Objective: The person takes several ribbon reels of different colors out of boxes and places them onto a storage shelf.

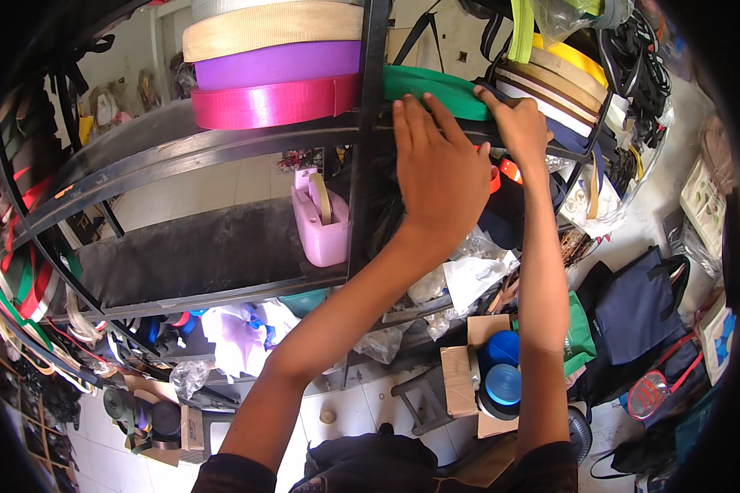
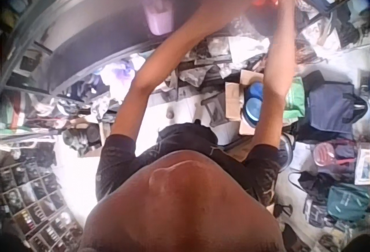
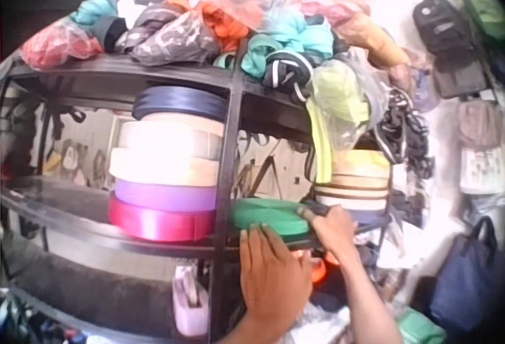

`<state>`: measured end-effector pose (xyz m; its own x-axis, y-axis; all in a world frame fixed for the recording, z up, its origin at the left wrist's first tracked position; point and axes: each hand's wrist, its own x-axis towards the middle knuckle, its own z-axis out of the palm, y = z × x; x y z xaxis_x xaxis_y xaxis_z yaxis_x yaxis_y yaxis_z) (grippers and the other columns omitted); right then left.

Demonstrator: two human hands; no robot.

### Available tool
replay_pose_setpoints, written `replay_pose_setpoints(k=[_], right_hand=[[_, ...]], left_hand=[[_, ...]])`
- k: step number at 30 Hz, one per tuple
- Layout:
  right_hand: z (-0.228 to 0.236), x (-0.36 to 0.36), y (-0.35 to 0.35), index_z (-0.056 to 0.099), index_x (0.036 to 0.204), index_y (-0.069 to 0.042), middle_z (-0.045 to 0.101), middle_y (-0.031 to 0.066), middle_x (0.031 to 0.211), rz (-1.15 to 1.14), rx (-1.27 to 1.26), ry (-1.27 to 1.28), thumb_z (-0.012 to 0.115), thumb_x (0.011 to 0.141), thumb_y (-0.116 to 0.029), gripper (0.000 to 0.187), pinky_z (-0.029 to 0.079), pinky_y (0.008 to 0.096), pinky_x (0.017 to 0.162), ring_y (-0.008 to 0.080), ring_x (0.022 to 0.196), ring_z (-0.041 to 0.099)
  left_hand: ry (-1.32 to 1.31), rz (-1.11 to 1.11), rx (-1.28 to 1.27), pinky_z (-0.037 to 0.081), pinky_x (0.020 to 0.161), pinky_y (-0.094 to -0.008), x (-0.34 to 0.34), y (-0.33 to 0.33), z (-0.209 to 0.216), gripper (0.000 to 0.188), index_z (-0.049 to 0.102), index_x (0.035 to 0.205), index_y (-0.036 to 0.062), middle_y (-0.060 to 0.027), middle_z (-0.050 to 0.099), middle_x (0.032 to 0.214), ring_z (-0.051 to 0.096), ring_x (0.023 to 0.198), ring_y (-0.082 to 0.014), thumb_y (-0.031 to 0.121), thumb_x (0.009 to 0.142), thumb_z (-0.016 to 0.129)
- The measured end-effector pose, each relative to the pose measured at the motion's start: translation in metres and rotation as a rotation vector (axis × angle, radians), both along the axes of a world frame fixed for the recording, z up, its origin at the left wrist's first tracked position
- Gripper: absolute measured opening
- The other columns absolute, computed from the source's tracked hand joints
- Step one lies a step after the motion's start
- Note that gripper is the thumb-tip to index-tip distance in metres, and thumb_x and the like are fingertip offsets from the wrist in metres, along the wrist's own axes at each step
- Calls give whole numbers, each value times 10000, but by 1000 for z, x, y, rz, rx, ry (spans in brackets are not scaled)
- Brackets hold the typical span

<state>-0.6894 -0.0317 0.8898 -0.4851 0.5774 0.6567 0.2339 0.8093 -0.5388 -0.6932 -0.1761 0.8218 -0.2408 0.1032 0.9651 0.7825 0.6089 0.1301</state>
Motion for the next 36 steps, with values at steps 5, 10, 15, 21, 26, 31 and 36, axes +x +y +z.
replay_pose_setpoints(k=[5, 10, 15, 21, 26, 31, 36], right_hand=[[-9, 7, -4, 718, 783, 4, 683, 220, 792, -2, 73, 15, 567, 799, -625, 647, 300, 557, 985, 421, 886, 634], [7, -4, 43, 752, 913, -35, 700, 215, 856, 132, 13, 162, 505, 849, -607, 627, 415, 413, 930, 393, 978, 634], [12, -69, 80, 686, 1033, 75, 671, 274, 995, 357, -35, 68, 518, 867, -564, 682, 435, 351, 920, 359, 1020, 628], [10, -29, 30, 660, 986, 75, 621, 344, 1025, 139, -29, 38, 483, 892, -559, 665, 438, 487, 915, 487, 1014, 586], [11, -31, 34, 659, 1019, 58, 612, 347, 1053, 172, 44, 42, 479, 894, -561, 656, 431, 481, 936, 468, 1052, 576], [22, -75, 91, 658, 1079, 94, 624, 281, 1125, 506, -140, 57, 480, 838, -657, 809, 370, 365, 1002, 354, 1103, 569], [15, -56, 71, 587, 1176, 107, 607, 309, 1113, 511, -32, -67, 475, 860, -636, 815, 384, 400, 981, 419, 1068, 567]], left_hand=[[-50, 22, -13, 247, 1092, -501, 8, -16, 1, 748, 408, 1251, -214, -356, 516, 1203, 427, 1228, -427, 396, 865, 606], [-68, 28, -25, 286, 1022, -502, 12, -5, -1, 746, 397, 1270, -200, -337, 497, 1232, 404, 1229, -398, 417, 888, 573], [-78, 36, -33, 261, 1033, -517, 9, -3, -5, 744, 381, 1290, -186, -319, 463, 1284, 368, 1263, -391, 424, 903, 558], [-64, 90, -59, 246, 1039, -519, 10, -7, -8, 745, 371, 1299, -177, -313, 453, 1300, 349, 1279, -394, 432, 911, 554], [-50, 102, -42, 247, 1037, -511, 7, -8, -5, 732, 375, 1298, -173, -308, 461, 1295, 371, 1262, -399, 417, 908, 566], [-11, 19, -33, 245, 1026, -544, 13, 3, -3, 795, 389, 1266, -217, -370, 473, 1255, 375, 1272, -414, 450, 875, 576], [-6, 104, -44, 256, 1013, -543, 8, 7, 0, 812, 397, 1258, -219, -383, 481, 1231, 390, 1251, -427, 472, 872, 575]])
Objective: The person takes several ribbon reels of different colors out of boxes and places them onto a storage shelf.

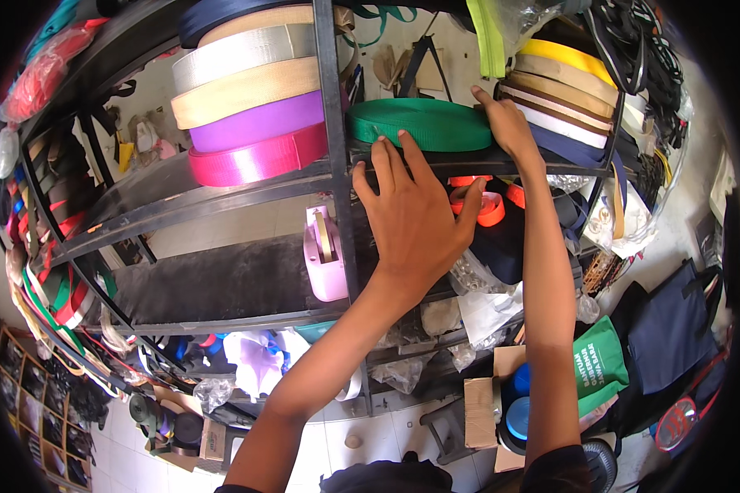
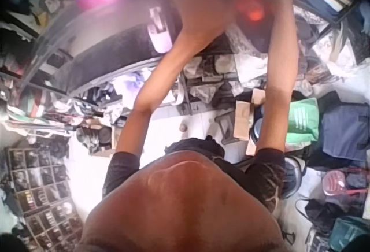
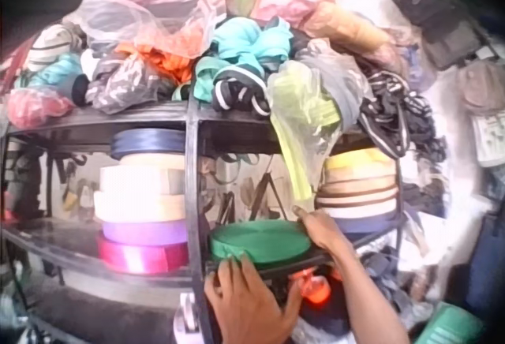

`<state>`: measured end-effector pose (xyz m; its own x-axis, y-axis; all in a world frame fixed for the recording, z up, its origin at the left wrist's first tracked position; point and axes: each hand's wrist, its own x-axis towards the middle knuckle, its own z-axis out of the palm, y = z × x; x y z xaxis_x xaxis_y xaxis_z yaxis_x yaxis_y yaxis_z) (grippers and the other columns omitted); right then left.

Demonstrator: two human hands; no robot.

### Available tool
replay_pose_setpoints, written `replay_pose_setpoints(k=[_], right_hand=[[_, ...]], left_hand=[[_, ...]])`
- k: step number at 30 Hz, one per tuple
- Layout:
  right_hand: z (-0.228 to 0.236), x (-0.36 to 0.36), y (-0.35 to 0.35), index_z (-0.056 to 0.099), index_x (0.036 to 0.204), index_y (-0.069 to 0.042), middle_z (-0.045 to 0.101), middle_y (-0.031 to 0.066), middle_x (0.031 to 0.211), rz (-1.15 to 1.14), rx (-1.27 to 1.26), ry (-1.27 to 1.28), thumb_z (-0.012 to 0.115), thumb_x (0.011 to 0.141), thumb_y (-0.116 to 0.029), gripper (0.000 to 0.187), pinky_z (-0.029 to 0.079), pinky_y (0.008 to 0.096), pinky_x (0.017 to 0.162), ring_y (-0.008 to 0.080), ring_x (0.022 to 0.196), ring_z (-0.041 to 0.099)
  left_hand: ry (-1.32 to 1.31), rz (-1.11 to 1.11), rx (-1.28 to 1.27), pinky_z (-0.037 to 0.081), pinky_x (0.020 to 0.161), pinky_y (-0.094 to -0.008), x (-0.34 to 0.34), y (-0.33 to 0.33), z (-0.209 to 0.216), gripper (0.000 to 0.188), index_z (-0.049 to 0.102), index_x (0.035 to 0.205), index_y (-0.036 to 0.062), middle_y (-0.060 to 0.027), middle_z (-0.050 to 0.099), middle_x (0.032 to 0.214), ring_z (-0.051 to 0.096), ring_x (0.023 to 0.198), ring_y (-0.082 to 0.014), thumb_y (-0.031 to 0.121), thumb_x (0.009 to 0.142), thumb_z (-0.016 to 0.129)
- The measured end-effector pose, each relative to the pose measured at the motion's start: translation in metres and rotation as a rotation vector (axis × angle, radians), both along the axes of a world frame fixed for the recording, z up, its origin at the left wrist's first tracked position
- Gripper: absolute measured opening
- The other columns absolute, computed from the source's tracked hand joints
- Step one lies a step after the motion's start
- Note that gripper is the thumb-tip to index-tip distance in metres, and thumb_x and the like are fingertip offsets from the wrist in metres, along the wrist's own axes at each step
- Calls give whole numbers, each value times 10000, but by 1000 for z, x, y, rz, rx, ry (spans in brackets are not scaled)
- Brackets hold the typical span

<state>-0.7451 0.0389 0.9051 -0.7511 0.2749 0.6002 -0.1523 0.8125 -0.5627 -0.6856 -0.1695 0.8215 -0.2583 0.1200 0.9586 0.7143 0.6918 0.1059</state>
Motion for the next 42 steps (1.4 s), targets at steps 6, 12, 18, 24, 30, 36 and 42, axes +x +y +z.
replay_pose_setpoints(k=[6, 12, 18, 24, 30, 36, 42], right_hand=[[1, 27, -32, 632, 966, 100, 615, 326, 920, -393, 67, 99, 439, 896, -642, 770, 419, 491, 891, 477, 967, 567], [-7, 39, -43, 677, 801, 60, 638, 305, 806, -484, 102, 222, 531, 855, -633, 710, 482, 491, 807, 461, 844, 630], [-7, 30, -36, 696, 913, 31, 657, 267, 859, -445, 87, 204, 496, 868, -644, 705, 485, 492, 788, 453, 865, 635], [-17, 24, -43, 655, 1096, -16, 665, 230, 1014, -344, -21, 221, 416, 972, -472, 529, 451, 507, 862, 451, 1043, 590], [-56, 67, -65, 674, 883, 6, 672, 147, 870, 103, -41, 900, 627, 897, -251, 261, 472, 351, 757, 273, 822, 627], [-181, 174, -110, 670, 885, 27, 685, 69, 796, 239, -273, 530, 592, 899, -59, 117, 499, 250, 658, 107, 714, 642], [-352, 318, -126, 675, 909, 19, 682, 91, 778, -408, -727, 83, 591, 913, -159, 197, 508, 240, 600, 123, 698, 657]], left_hand=[[-100, 98, 36, 307, 983, -503, -5, -7, 16, 821, 388, 1273, -215, -382, 500, 1208, 409, 1225, -438, 492, 892, 560], [-94, 100, 19, 333, 1002, -486, 11, 5, 1, 755, 385, 1312, -175, -364, 485, 1254, 406, 1226, -451, 440, 911, 565], [-91, -31, -56, 310, 1029, -523, 37, 0, -15, 675, 425, 1310, -121, -336, 477, 1278, 394, 1256, -449, 378, 892, 602], [-154, -292, -119, 322, 1028, -499, 64, -9, -38, 409, 585, 1117, -42, -220, 575, 1186, 522, 1146, -362, 286, 877, 626], [-463, -709, -86, 444, 817, -425, 79, -20, -77, 228, 636, 911, 16, -148, 657, 777, 638, 755, -312, 238, 909, 585], [-930, -933, -220, 461, 734, -464, 95, -30, -137, 238, 628, 986, -13, -219, 664, 823, 652, 803, -394, 203, 921, 551], [-1120, -1198, -763, 488, 706, -440, 149, 13, -263, 228, 625, 1011, -47, -242, 671, 856, 656, 838, -411, 137, 879, 593]])
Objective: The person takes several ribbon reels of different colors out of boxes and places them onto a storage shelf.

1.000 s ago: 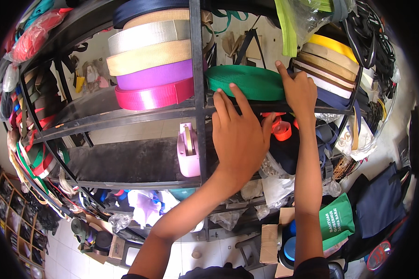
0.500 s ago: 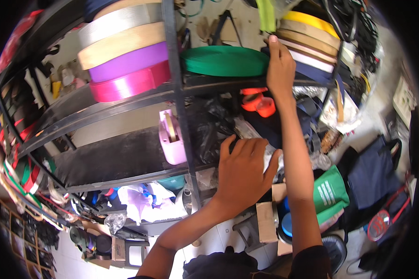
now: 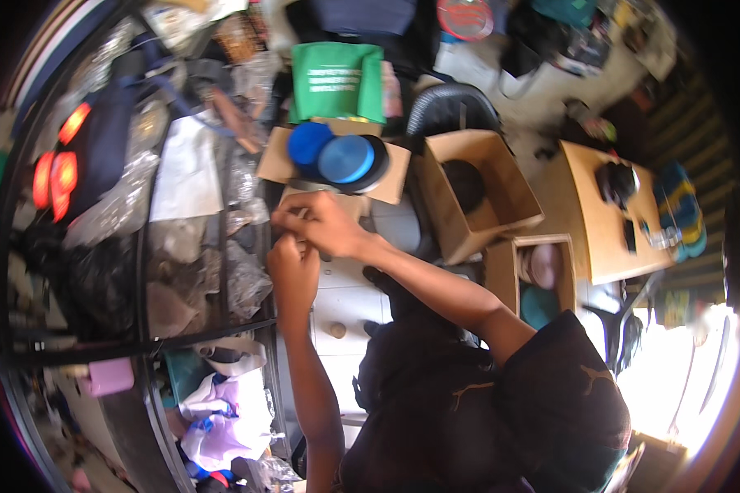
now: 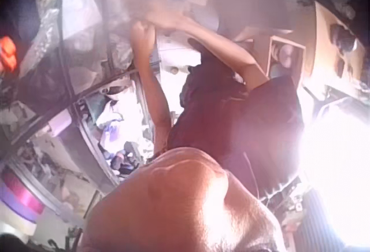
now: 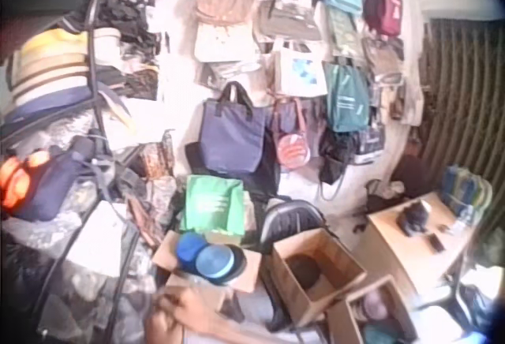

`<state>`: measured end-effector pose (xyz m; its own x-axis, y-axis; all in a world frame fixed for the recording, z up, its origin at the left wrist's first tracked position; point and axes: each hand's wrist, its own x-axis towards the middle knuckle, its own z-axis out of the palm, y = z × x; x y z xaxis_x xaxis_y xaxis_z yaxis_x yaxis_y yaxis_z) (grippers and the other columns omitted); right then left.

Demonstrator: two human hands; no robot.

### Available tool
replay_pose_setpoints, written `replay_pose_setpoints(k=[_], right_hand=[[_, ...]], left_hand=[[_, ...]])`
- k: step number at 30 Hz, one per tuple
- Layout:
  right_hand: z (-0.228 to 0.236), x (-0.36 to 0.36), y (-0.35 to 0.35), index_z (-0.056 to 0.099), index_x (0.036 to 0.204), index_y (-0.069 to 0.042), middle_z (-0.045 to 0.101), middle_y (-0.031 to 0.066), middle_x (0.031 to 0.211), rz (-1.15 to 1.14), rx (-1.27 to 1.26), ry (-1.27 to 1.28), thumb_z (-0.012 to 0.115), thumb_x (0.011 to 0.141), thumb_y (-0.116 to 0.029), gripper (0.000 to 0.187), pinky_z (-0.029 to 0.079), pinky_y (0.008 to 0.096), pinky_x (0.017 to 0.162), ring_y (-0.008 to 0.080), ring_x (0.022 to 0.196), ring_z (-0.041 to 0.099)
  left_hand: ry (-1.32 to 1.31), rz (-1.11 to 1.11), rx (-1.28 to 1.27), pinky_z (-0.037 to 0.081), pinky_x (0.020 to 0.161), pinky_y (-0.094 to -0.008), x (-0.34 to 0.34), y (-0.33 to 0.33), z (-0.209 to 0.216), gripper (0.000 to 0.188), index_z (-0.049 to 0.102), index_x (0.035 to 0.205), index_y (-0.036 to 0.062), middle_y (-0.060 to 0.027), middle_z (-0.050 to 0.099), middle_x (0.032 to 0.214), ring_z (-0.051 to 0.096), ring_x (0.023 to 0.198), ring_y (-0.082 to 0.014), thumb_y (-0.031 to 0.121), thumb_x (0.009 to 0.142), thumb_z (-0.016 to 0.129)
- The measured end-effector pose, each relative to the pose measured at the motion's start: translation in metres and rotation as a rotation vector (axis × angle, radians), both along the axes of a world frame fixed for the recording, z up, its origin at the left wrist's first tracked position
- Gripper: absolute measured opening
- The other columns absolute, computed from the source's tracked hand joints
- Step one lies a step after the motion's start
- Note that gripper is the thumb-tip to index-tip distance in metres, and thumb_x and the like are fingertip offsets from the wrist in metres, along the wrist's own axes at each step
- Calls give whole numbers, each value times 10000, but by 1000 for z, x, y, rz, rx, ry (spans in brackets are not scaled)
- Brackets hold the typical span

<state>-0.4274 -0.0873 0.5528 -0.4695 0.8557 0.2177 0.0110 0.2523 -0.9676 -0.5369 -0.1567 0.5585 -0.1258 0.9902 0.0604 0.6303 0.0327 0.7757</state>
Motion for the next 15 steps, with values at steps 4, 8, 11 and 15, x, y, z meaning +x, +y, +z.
replay_pose_setpoints(k=[4, 8, 11, 15], right_hand=[[-81, 97, -37, 690, 919, 17, 692, 189, 821, -454, -137, -339, 565, 889, -266, 311, 524, 370, 705, 297, 738, 692], [-156, 174, -76, 702, 969, -15, 686, 198, 822, -608, -289, -355, 580, 882, -306, 327, 512, 393, 746, 315, 791, 685], [-181, 208, -94, 705, 969, -14, 690, 190, 824, -618, -507, -371, 577, 878, -298, 325, 511, 395, 758, 316, 817, 684], [-207, 240, -97, 711, 948, -18, 696, 178, 825, -669, -585, -380, 550, 866, -257, 299, 512, 400, 760, 323, 818, 684]], left_hand=[[-107, -325, -100, 519, 745, -388, 65, 24, -90, 250, 623, 1021, -56, -211, 697, 919, 685, 899, -348, 140, 869, 598], [-56, -573, -312, 515, 777, -394, 127, 19, -132, 245, 660, 1006, -2, -192, 703, 934, 687, 903, -331, 202, 872, 632], [-84, -661, -474, 508, 796, -397, 158, 24, -163, 250, 664, 983, -7, -192, 700, 940, 675, 927, -340, 213, 868, 638], [24, -764, -542, 505, 799, -410, 198, 42, -185, 263, 654, 996, -15, -225, 686, 945, 664, 940, -361, 217, 882, 607]])
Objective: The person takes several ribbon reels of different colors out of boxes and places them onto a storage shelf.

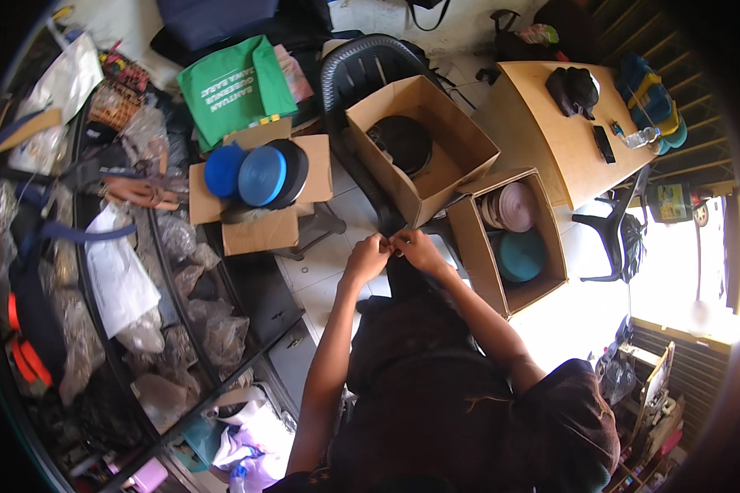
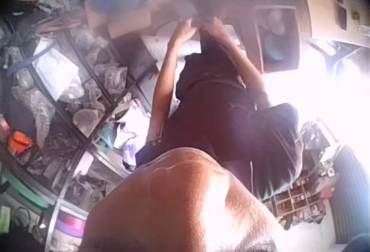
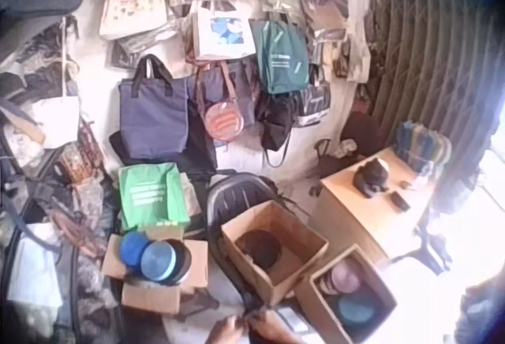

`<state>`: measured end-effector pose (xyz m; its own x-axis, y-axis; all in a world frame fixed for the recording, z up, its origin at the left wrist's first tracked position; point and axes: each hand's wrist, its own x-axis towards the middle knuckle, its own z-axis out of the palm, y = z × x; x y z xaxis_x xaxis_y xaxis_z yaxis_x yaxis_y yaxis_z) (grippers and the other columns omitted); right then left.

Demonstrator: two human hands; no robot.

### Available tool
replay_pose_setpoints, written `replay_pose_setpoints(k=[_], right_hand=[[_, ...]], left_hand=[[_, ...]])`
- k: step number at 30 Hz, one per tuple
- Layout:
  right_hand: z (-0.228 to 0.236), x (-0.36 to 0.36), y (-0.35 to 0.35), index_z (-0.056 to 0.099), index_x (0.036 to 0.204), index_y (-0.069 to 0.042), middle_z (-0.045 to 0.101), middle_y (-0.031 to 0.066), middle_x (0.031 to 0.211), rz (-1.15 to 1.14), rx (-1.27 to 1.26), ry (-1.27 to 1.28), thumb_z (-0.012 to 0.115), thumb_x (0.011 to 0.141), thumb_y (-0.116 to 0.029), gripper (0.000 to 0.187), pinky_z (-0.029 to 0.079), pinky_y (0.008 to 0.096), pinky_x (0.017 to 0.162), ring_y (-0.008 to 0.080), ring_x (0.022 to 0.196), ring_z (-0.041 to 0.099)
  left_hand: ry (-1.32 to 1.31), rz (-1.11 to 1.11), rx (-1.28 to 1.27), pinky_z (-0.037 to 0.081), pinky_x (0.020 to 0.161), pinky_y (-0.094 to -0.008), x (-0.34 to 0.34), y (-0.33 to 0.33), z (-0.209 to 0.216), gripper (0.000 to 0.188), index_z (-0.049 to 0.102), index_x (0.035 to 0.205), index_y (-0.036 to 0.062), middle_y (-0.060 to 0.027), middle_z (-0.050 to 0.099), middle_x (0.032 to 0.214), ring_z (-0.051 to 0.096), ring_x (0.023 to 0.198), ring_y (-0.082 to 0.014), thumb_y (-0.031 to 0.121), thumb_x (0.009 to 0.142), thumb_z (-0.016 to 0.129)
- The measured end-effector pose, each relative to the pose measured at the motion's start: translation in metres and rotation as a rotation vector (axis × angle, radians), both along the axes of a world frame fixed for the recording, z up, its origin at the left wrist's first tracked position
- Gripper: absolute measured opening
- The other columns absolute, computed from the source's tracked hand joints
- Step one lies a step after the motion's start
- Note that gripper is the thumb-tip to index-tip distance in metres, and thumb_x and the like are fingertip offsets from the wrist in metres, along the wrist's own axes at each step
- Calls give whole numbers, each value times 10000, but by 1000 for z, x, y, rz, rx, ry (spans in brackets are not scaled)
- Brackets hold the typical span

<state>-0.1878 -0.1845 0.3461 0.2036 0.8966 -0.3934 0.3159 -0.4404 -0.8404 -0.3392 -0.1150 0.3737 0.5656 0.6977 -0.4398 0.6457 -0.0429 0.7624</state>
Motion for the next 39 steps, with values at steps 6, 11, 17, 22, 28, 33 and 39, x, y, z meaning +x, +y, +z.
replay_pose_setpoints(k=[6, 11, 17, 22, 28, 33, 39], right_hand=[[-37, 49, 21, 716, 948, -40, 694, 195, 890, -19, -108, -85, 591, 837, -270, 284, 509, 430, 800, 373, 882, 662], [-62, 82, 44, 696, 998, 8, 703, 183, 903, -41, -151, -112, 636, 853, -234, 288, 529, 361, 760, 263, 838, 699], [-97, 97, 63, 688, 998, 22, 708, 171, 890, -102, -189, -130, 631, 856, -212, 279, 538, 354, 747, 253, 823, 703], [-119, 111, 109, 695, 1015, -18, 706, 178, 912, -349, -201, -103, 618, 843, -189, 255, 537, 376, 768, 288, 872, 699], [-163, 142, 180, 672, 1110, -63, 658, 221, 1091, -392, -432, -151, 597, 815, -236, 351, 478, 422, 911, 368, 1065, 615], [-286, 197, 213, 521, 1253, -4, 586, 258, 1213, -448, -335, -331, 648, 810, -273, 533, 451, 437, 956, 409, 1129, 563], [-343, 249, 297, 368, 1365, -14, 535, 296, 1250, -530, -642, -271, 765, 752, -333, 797, 449, 435, 976, 418, 1170, 528]], left_hand=[[43, -126, -19, 507, 780, -416, 48, 25, -47, 239, 650, 992, 3, -206, 696, 903, 674, 897, -360, 216, 912, 578], [11, -272, -173, 523, 711, -346, 65, 41, -92, 213, 648, 969, -1, -136, 708, 833, 694, 781, -222, 201, 932, 591], [-54, -75, -229, 527, 651, -315, 104, 73, -118, 198, 639, 973, -13, -96, 696, 804, 665, 698, -162, 164, 911, 576], [-180, 106, -127, 519, 749, -441, 148, 118, -149, 140, 608, 936, -9, -223, 671, 851, 657, 876, -394, 106, 856, 609], [-192, 222, -137, 522, 766, -403, 200, 187, -237, 226, 572, 1015, -29, -202, 657, 896, 658, 867, -344, 89, 826, 609], [158, 304, 148, 509, 840, -429, 251, 257, -317, 392, 576, 1047, -53, -219, 647, 991, 639, 917, -378, 267, 825, 617], [530, 439, -263, 479, 973, -444, 267, 330, -385, 550, 428, 1140, -129, -316, 540, 1150, 575, 1094, -413, 253, 795, 621]])
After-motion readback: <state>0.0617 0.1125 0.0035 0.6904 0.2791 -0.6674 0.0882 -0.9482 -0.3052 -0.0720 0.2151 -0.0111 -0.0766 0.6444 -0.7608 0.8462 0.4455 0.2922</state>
